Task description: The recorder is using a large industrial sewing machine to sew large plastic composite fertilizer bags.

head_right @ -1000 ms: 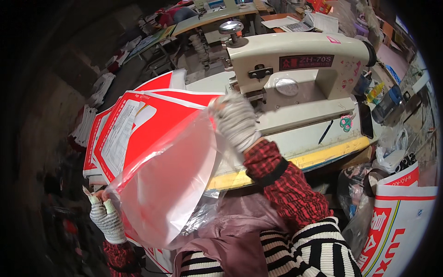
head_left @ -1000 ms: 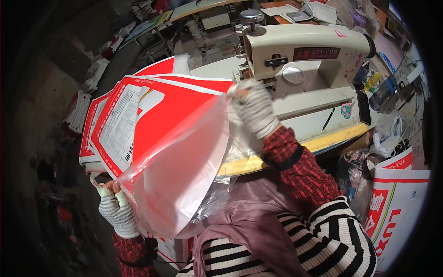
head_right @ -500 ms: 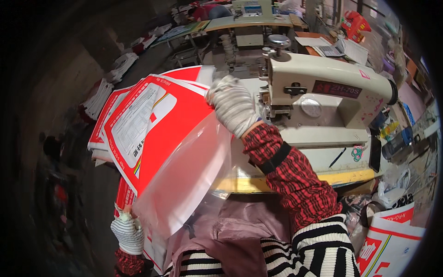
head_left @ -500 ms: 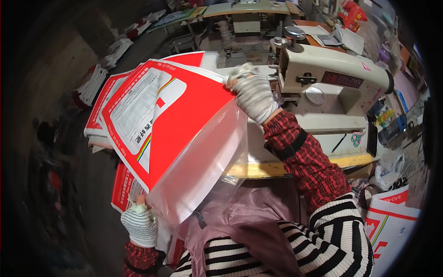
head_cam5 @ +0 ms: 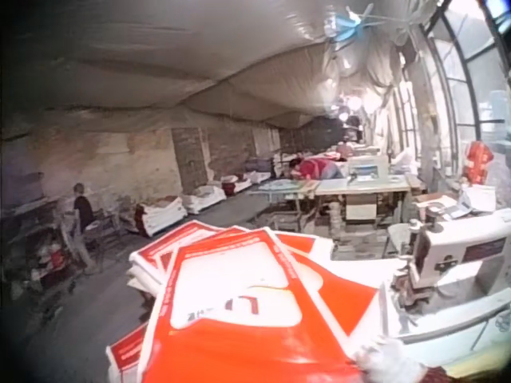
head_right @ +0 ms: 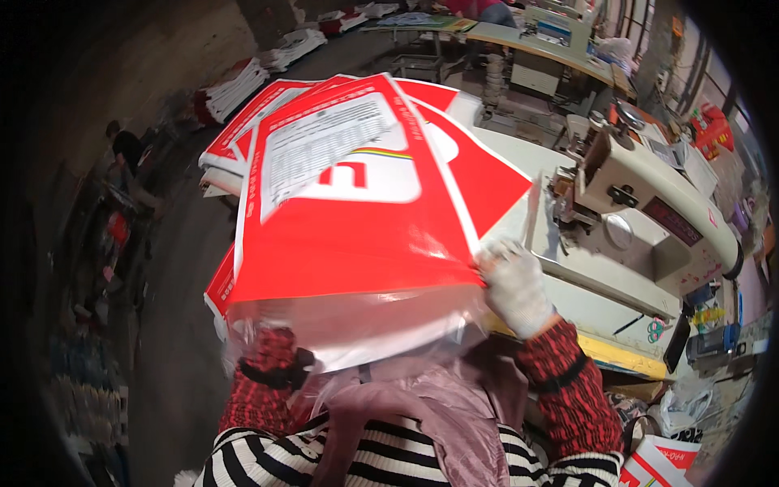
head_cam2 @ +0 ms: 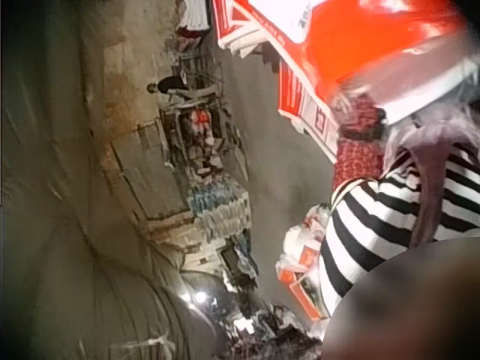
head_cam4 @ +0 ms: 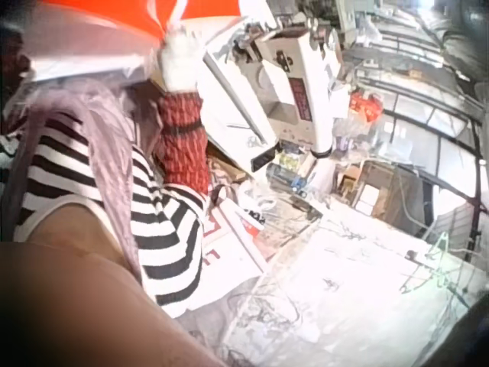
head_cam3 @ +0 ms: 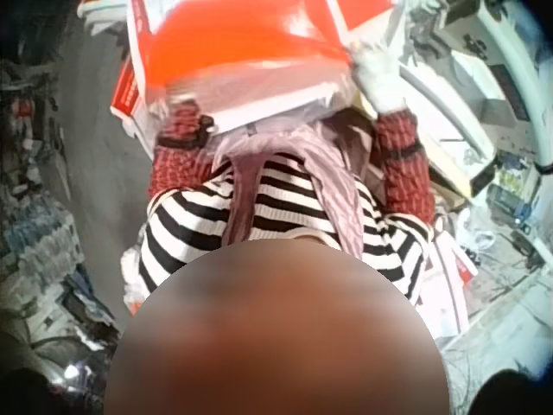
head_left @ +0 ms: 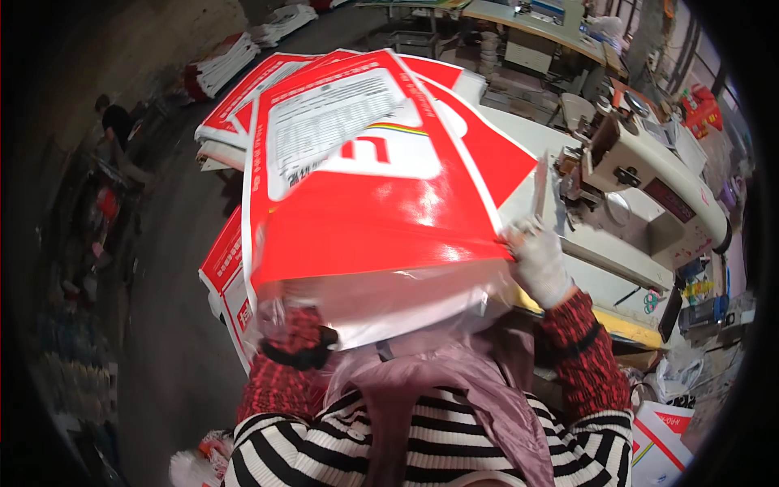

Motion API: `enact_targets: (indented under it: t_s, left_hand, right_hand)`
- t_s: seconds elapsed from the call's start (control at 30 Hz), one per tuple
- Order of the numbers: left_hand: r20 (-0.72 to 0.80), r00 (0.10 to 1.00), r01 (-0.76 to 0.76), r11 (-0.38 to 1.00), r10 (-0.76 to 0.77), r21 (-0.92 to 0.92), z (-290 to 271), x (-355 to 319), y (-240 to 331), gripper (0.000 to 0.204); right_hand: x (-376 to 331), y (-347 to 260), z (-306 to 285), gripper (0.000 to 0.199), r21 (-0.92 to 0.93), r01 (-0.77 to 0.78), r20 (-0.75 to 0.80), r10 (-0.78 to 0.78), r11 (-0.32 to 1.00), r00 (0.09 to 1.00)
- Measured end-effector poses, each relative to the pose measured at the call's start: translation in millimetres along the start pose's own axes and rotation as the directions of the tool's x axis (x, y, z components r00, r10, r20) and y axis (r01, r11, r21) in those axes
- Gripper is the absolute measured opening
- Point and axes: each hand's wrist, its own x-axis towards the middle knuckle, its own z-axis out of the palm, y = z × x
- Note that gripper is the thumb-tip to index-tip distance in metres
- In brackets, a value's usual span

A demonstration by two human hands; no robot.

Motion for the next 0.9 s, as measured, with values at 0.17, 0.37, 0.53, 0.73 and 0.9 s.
enact_targets:
  t_s: [0.17, 0.37, 0.53, 0.73, 0.9]
  left_hand:
    - [-0.032, 0.983, 0.178, 0.984, -0.179, -0.032, -11.7, -14.2, -96.5, 0.02]
    - [-0.254, 0.932, 0.054, 0.79, -0.261, -0.611, -71.7, -55.1, -85.2, 0.023]
    - [-0.314, 0.768, -0.238, 0.206, -0.558, -0.949, -105.1, -65.2, -54.4, 0.027]
    - [-0.348, 0.703, 0.465, 0.771, -0.62, -0.436, -27.4, -67.5, -181.9, 0.031]
    - [-0.682, 0.666, -0.178, 0.823, -0.303, -0.54, -41.5, -72.4, -164.8, 0.033]
  right_hand:
    - [-41.2, -6.1, 36.9, 0.021, -0.08, -0.108, 0.292, 0.127, 0.991, 0.948]
    - [-19.7, -16.6, 39.8, 0.025, -0.048, -0.078, 0.19, 0.086, 0.996, 0.978]
    - [-20.4, -19.1, 30.2, 0.031, 0.063, -0.126, 0.147, 0.116, 0.99, 0.982]
    - [-27.0, -24.8, 28.9, 0.033, 0.187, -0.253, 0.066, 0.244, 0.949, 0.967]
    - [-36.9, -26.9, 28.2, 0.024, 0.09, -0.218, 0.11, 0.207, 0.972, 0.972]
